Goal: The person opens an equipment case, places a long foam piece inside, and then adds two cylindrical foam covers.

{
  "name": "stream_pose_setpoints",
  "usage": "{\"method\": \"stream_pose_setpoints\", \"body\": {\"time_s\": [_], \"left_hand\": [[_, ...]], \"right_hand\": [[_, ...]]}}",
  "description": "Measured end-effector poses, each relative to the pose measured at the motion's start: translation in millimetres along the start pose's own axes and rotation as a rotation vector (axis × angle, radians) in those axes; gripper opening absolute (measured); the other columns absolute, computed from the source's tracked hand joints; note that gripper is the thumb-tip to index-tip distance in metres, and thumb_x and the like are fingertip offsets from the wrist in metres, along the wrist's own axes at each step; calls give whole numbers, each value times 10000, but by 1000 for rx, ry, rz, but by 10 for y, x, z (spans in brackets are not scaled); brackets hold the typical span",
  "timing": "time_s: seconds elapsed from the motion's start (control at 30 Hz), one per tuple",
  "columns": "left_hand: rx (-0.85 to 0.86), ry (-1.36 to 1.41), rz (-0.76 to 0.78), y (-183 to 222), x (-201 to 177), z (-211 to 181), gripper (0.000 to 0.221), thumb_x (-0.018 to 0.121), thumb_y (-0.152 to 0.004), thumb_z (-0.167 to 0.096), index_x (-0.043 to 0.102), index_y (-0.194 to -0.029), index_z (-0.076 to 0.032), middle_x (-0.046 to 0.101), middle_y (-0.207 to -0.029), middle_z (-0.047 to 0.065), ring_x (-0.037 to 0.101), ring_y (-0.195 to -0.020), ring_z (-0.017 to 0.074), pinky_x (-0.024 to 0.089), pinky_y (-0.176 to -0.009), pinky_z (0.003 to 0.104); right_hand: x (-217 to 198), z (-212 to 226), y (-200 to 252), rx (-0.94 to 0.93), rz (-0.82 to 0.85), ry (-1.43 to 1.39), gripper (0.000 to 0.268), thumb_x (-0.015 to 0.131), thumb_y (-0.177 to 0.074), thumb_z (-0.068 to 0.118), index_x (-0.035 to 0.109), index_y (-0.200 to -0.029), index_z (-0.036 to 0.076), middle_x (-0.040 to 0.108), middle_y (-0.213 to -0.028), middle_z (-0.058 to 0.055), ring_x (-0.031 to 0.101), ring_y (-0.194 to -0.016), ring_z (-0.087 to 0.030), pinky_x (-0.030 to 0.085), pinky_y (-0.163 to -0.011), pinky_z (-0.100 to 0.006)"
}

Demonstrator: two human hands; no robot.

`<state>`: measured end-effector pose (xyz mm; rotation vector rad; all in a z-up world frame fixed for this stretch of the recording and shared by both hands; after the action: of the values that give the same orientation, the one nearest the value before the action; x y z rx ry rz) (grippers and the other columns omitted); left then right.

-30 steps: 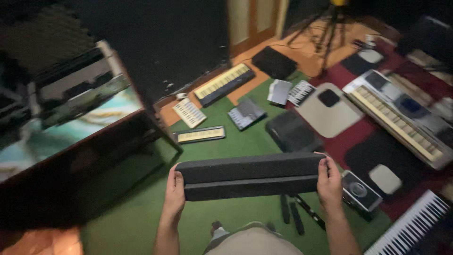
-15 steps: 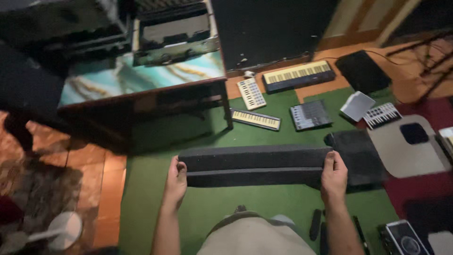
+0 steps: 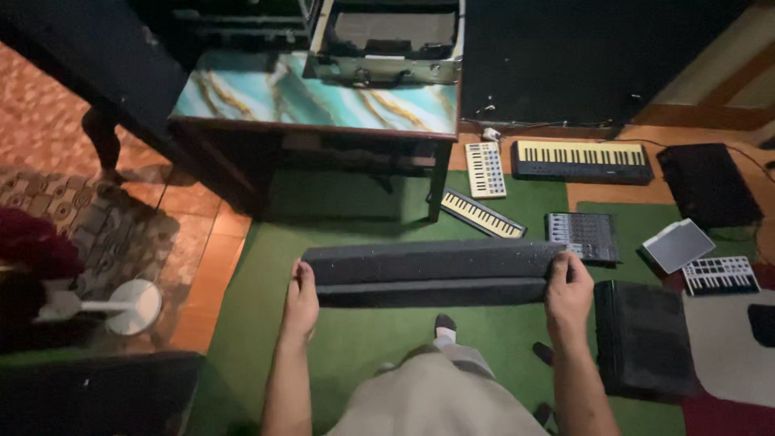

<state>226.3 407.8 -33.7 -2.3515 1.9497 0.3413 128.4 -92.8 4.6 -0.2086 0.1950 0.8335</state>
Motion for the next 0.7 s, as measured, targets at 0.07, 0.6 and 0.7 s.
{"method": "stream_pose_setpoints", "body": {"time_s": [0.07, 0.6, 0.7], "left_hand": [[-118, 84, 4, -131, 108, 15, 754, 324, -1082, -548, 298, -1567, 29, 321, -1648, 161, 265, -1535, 224, 199, -1233, 362], [-51, 470, -201, -532, 929, -387, 725, 335, -1070, -547, 490, -1451, 50, 541, -1459, 141, 479, -1365, 240, 334, -1179, 381], [-25, 480, -253, -718, 929, -387, 693, 392, -1053, -494, 465, -1479, 48, 489, -1538, 114, 431, -1431, 219, 294, -1204, 365]], "right_hand": [[90, -27, -202, -11, 25, -83, 362, 537, -1136, 307, 644, -1069, -33, 601, -921, 12, 513, -887, -88, 452, -803, -254], [383, 488, -1383, -180, 154, 212, 400, 468, -1135, 320, 621, -1320, 0, 707, -1105, -148, 656, -1052, -206, 493, -904, -338], [538, 486, -1527, -104, 234, 162, 416, 443, -1118, 316, 587, -1378, 25, 698, -1190, -173, 654, -1119, -245, 499, -951, -359]]}}
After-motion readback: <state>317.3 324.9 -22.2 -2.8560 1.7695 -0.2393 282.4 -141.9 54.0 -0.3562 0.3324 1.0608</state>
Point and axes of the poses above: each hand's wrist, its own y-axis away from the middle knuckle, its own x-axis out of the palm, z = x × y, the point moved 4 cm from there along -y, towards the middle knuckle
